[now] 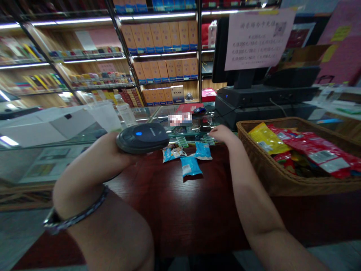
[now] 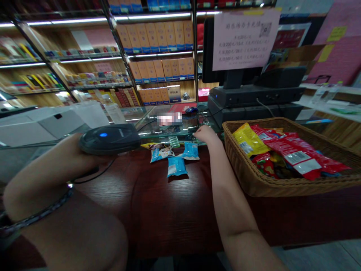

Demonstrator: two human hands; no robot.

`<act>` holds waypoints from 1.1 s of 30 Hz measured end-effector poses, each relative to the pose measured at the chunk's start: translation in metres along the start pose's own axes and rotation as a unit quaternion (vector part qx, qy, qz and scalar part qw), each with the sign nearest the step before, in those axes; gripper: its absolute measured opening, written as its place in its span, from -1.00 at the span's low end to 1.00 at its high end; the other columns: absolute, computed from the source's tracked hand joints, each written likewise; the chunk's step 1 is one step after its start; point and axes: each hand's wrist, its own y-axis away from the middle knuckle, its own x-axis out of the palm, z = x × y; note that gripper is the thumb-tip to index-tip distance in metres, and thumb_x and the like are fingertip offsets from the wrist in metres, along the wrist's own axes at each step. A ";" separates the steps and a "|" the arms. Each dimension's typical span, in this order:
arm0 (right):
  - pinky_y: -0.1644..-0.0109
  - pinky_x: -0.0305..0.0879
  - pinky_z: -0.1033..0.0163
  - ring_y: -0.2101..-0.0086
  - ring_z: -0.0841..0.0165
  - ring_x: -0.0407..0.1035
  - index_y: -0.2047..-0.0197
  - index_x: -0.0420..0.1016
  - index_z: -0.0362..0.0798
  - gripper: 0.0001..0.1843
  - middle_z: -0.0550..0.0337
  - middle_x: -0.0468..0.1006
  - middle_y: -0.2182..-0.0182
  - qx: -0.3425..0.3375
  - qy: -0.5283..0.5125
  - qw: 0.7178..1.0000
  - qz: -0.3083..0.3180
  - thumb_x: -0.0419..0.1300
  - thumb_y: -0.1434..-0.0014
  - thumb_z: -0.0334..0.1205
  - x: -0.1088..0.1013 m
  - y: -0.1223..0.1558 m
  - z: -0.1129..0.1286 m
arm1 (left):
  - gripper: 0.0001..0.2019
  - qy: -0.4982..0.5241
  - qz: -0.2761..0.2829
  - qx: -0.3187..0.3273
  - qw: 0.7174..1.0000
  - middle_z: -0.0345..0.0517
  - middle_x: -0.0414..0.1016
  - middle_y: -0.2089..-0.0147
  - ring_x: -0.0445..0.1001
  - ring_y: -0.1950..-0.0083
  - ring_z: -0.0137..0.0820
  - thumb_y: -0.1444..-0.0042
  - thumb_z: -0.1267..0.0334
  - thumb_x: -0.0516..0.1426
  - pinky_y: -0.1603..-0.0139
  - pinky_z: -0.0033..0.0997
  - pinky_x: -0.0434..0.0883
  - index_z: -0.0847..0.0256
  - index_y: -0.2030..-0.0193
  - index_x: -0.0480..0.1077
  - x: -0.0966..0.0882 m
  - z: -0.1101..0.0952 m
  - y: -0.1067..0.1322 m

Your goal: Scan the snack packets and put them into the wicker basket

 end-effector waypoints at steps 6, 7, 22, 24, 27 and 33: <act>0.18 0.44 0.23 0.18 0.14 0.53 0.17 0.59 -0.22 -0.62 -0.18 0.62 0.21 0.113 0.003 0.990 0.079 0.42 0.03 -0.17 0.072 -0.022 -0.027 | -0.72 0.010 -0.003 0.014 1.000 -0.25 0.67 0.28 0.56 0.29 -0.38 0.03 0.20 0.24 0.02 -0.30 0.56 0.10 0.13 0.60 0.002 -0.001 -0.001; 0.21 0.45 0.25 0.21 0.18 0.54 0.14 0.58 -0.22 -0.60 -0.16 0.62 0.21 0.121 -0.010 0.989 0.087 0.41 0.02 -0.16 0.078 -0.024 -0.030 | -0.72 0.010 -0.004 0.016 1.000 -0.25 0.67 0.29 0.56 0.29 -0.38 0.04 0.20 0.24 0.02 -0.29 0.56 0.10 0.14 0.60 0.002 -0.001 -0.001; 0.31 0.46 0.32 0.43 0.41 0.47 -0.23 0.37 -0.07 -0.37 0.14 0.62 0.30 0.055 -0.275 0.933 0.225 0.29 -0.07 -0.43 0.066 -0.018 -0.018 | -0.72 0.019 0.007 -0.009 1.000 -0.19 0.70 0.22 0.59 0.21 -0.31 0.03 0.16 0.26 0.01 -0.27 0.55 0.11 0.15 0.61 -0.002 -0.010 0.001; 0.26 0.48 0.32 0.39 0.44 0.48 -0.36 0.22 0.11 -0.24 0.21 0.62 0.22 0.019 -0.318 0.921 0.224 0.24 -0.12 -0.42 0.056 -0.017 -0.016 | -0.72 0.021 0.006 -0.009 1.000 -0.19 0.70 0.21 0.59 0.21 -0.30 0.04 0.16 0.27 0.00 -0.26 0.55 0.11 0.15 0.61 -0.001 -0.010 0.000; 0.16 0.49 0.32 0.30 0.43 0.50 -0.27 0.41 0.09 -0.40 0.18 0.63 0.09 -0.070 -0.382 0.890 0.240 0.19 -0.16 -0.38 0.042 -0.013 -0.011 | -0.73 0.025 0.004 -0.005 1.000 -0.20 0.70 0.23 0.59 0.23 -0.32 0.05 0.17 0.27 0.00 -0.26 0.55 0.10 0.16 0.61 -0.001 -0.009 -0.001; 0.02 0.47 0.30 0.06 0.37 0.46 -0.36 0.28 0.13 -0.08 0.17 0.52 -0.12 -0.188 -0.409 0.863 0.230 0.35 0.07 -0.46 0.028 -0.003 -0.005 | -0.70 0.028 0.011 -0.012 0.999 -0.17 0.70 0.23 0.59 0.24 -0.32 0.04 0.15 0.26 0.03 -0.24 0.56 0.12 0.13 0.61 0.000 -0.009 -0.001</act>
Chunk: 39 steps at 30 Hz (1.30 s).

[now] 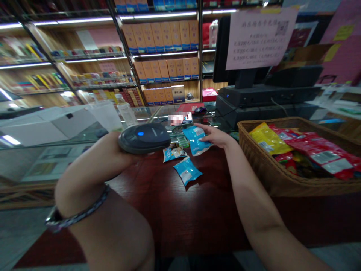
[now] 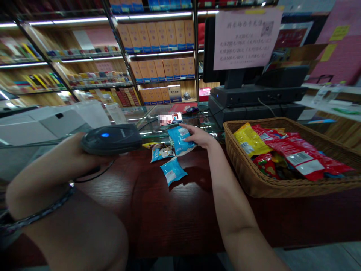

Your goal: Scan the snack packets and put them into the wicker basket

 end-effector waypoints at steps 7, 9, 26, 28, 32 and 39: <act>-0.04 0.46 0.23 0.05 0.32 0.45 -0.38 0.27 0.06 -0.01 0.10 0.51 -0.12 -0.058 0.127 0.990 -0.027 0.41 0.14 -0.44 0.003 -0.001 0.009 | -0.71 -0.016 0.009 -0.013 1.000 -0.14 0.71 0.18 0.60 0.18 -0.29 0.03 0.15 0.25 0.01 -0.23 0.55 0.15 0.15 0.60 0.002 0.000 -0.001; -0.05 0.45 0.21 0.05 0.30 0.46 -0.37 0.27 0.10 -0.02 0.12 0.51 -0.12 -0.070 0.145 0.987 -0.026 0.40 0.14 -0.45 0.004 0.000 0.013 | -0.70 -0.021 0.009 -0.015 1.000 -0.13 0.71 0.19 0.60 0.19 -0.28 0.04 0.15 0.25 0.00 -0.21 0.55 0.15 0.14 0.60 0.003 0.000 -0.002; -0.13 0.39 0.14 -0.04 0.23 0.43 -0.36 0.28 0.11 -0.06 0.11 0.43 -0.21 -0.105 0.253 0.961 -0.049 0.37 0.11 -0.42 0.004 0.005 0.023 | -0.68 -0.014 -0.004 0.003 1.000 -0.14 0.71 0.18 0.60 0.19 -0.28 0.03 0.15 0.26 -0.06 -0.18 0.54 0.14 0.10 0.60 0.002 0.003 -0.002; -0.12 0.40 0.14 -0.01 0.24 0.44 -0.36 0.29 0.11 -0.08 0.12 0.42 -0.21 -0.119 0.280 0.949 -0.083 0.35 0.10 -0.43 0.003 0.009 0.032 | -0.68 -0.015 -0.004 0.003 1.000 -0.15 0.71 0.18 0.60 0.19 -0.30 0.03 0.15 0.26 -0.06 -0.20 0.54 0.13 0.11 0.61 0.001 0.004 -0.002; -0.16 0.35 0.02 -0.03 0.19 0.41 -0.26 0.36 0.03 -0.28 0.07 0.45 -0.12 -0.168 0.371 0.856 -0.319 0.22 0.01 -0.45 -0.004 0.035 0.065 | -0.67 -0.012 -0.001 0.004 1.000 -0.14 0.71 0.18 0.60 0.20 -0.29 0.03 0.15 0.26 -0.02 -0.23 0.55 0.13 0.09 0.60 0.001 0.005 -0.001; -0.39 -0.32 -0.35 -0.35 -0.13 -0.11 -0.18 0.25 -0.07 -0.33 -0.25 0.01 -0.29 -0.047 0.394 0.497 -0.772 0.28 0.03 -0.40 -0.027 0.100 0.112 | -0.70 -0.023 -0.004 -0.004 1.000 -0.17 0.70 0.22 0.59 0.21 -0.28 0.03 0.18 0.25 -0.01 -0.23 0.55 0.15 0.13 0.60 0.001 0.003 0.000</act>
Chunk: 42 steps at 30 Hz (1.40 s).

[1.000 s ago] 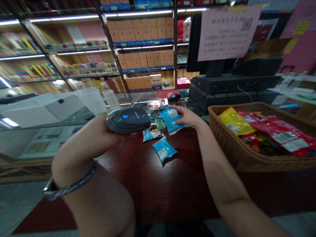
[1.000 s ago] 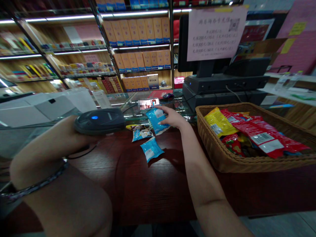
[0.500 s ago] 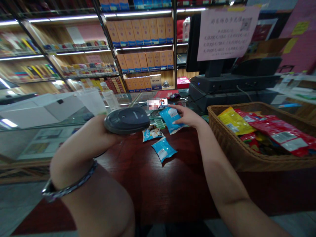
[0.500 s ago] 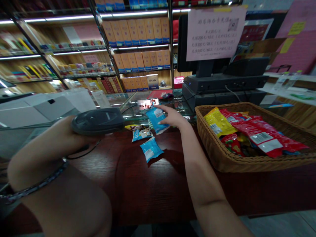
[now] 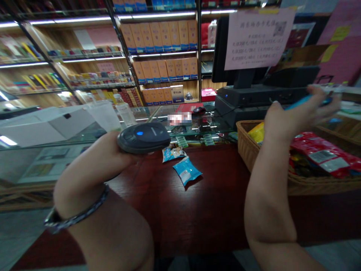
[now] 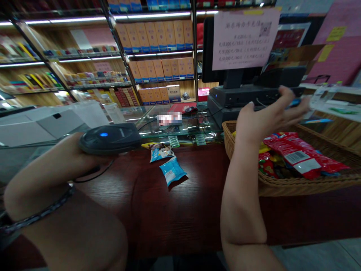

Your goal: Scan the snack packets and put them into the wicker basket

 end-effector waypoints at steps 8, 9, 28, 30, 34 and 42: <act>-0.27 0.08 -0.35 -0.32 -0.07 0.03 -0.17 0.33 0.08 -0.52 -0.11 0.24 -0.24 -0.154 -0.165 0.964 0.140 0.20 -0.16 -0.20 0.005 0.018 0.008 | -0.73 -0.004 -0.003 0.004 1.000 -0.18 0.69 0.24 0.58 0.23 -0.29 0.02 0.15 0.24 0.01 -0.23 0.55 0.12 0.15 0.60 0.000 -0.001 -0.001; -0.23 0.20 -0.25 -0.21 0.01 0.23 -0.10 0.40 0.00 -0.59 -0.09 0.38 -0.11 -0.166 -0.185 0.948 0.199 0.19 -0.16 -0.22 0.014 0.027 0.014 | -0.73 -0.003 -0.003 0.006 1.000 -0.19 0.68 0.25 0.58 0.23 -0.29 0.02 0.17 0.23 0.01 -0.23 0.55 0.13 0.16 0.60 0.000 -0.001 -0.001; 0.22 0.45 0.20 0.20 0.14 0.52 0.05 0.56 -0.24 -0.26 -0.07 0.59 0.09 -0.259 0.157 0.407 0.862 0.56 0.32 -0.07 0.093 0.210 0.031 | -0.68 -0.006 -0.011 0.021 1.000 -0.23 0.66 0.28 0.55 0.28 -0.36 0.02 0.19 0.23 0.05 -0.31 0.55 0.12 0.09 0.61 0.000 0.004 0.000; 0.18 0.43 0.21 0.14 0.11 0.50 0.12 0.59 -0.22 -0.35 -0.05 0.59 0.09 -0.284 0.132 0.408 0.858 0.56 0.32 -0.13 0.092 0.208 0.032 | -0.68 -0.005 -0.012 0.031 0.999 -0.24 0.66 0.28 0.55 0.28 -0.37 0.02 0.21 0.22 0.04 -0.33 0.55 0.11 0.10 0.61 0.000 0.005 0.000; 0.16 0.41 0.25 0.11 0.14 0.49 0.04 0.60 -0.15 -0.33 -0.01 0.58 0.03 -0.302 0.092 0.397 0.861 0.54 0.30 -0.20 0.093 0.206 0.031 | -0.70 -0.008 -0.018 0.025 0.999 -0.24 0.65 0.29 0.54 0.30 -0.39 0.03 0.19 0.24 0.07 -0.36 0.55 0.10 0.12 0.60 -0.001 0.008 0.001; 0.11 0.39 0.34 -0.01 0.27 0.42 -0.36 0.26 0.27 0.02 0.22 0.33 -0.29 -0.167 -0.060 0.420 0.890 0.36 0.18 -0.45 0.110 0.193 0.006 | -0.79 -0.009 -0.020 0.022 1.000 -0.23 0.63 0.35 0.52 0.33 -0.36 0.06 0.15 0.23 0.06 -0.29 0.56 0.13 0.27 0.58 -0.002 0.001 0.000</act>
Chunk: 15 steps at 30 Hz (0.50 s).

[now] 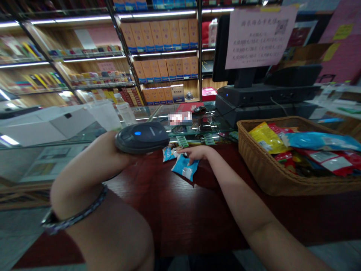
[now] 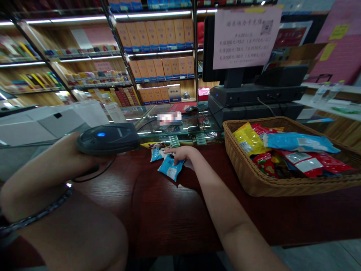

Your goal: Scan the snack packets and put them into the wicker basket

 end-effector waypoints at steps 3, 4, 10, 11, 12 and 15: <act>0.15 0.37 0.39 0.12 0.37 0.44 -0.20 0.50 0.09 -0.19 0.22 0.50 -0.11 -0.021 -0.084 0.993 0.084 0.29 0.18 -0.51 -0.007 0.005 -0.007 | -0.79 0.001 -0.002 -0.004 1.000 -0.21 0.64 0.34 0.53 0.33 -0.35 0.06 0.14 0.23 0.05 -0.27 0.56 0.14 0.28 0.56 0.002 -0.002 -0.001; 0.15 0.36 0.41 0.14 0.39 0.43 -0.14 0.56 0.05 -0.23 0.23 0.54 -0.06 -0.037 -0.114 0.987 0.108 0.28 0.20 -0.53 -0.010 0.008 -0.008 | -0.79 0.000 0.001 -0.005 1.000 -0.21 0.64 0.33 0.53 0.32 -0.35 0.05 0.14 0.23 0.05 -0.27 0.56 0.14 0.27 0.57 0.003 -0.001 -0.002; 0.10 0.42 0.35 0.12 0.37 0.44 -0.12 0.55 0.05 -0.23 0.20 0.57 -0.01 -0.143 -0.297 0.944 -0.013 0.32 0.23 -0.51 -0.034 0.034 -0.011 | -0.74 -0.006 0.003 -0.004 1.000 -0.21 0.65 0.29 0.54 0.30 -0.34 0.04 0.16 0.22 0.07 -0.28 0.56 0.13 0.19 0.59 0.002 0.002 -0.001; 0.07 0.44 0.32 0.10 0.35 0.44 -0.17 0.51 0.07 -0.19 0.18 0.55 -0.03 -0.167 -0.315 0.932 -0.056 0.33 0.22 -0.50 -0.038 0.039 -0.011 | -0.75 -0.004 0.002 -0.005 1.000 -0.21 0.65 0.31 0.54 0.30 -0.35 0.04 0.16 0.22 0.07 -0.28 0.56 0.14 0.22 0.59 0.002 0.002 -0.001; 0.05 0.45 0.28 0.07 0.34 0.44 -0.22 0.47 0.08 -0.15 0.16 0.54 -0.06 -0.189 -0.324 0.922 -0.098 0.35 0.21 -0.49 -0.042 0.043 -0.010 | -0.78 0.000 0.003 -0.006 1.000 -0.21 0.64 0.33 0.54 0.31 -0.35 0.04 0.16 0.22 0.06 -0.27 0.56 0.15 0.26 0.59 0.002 0.001 -0.001; -0.10 0.42 0.17 0.00 0.29 0.40 -0.29 0.37 0.06 -0.04 0.12 0.49 -0.12 -0.232 -0.306 0.900 -0.208 0.41 0.24 -0.47 -0.053 0.053 -0.007 | -0.83 0.009 0.005 -0.003 1.000 -0.23 0.61 0.39 0.54 0.32 -0.35 0.05 0.16 0.22 0.06 -0.28 0.57 0.16 0.34 0.56 0.003 0.000 -0.002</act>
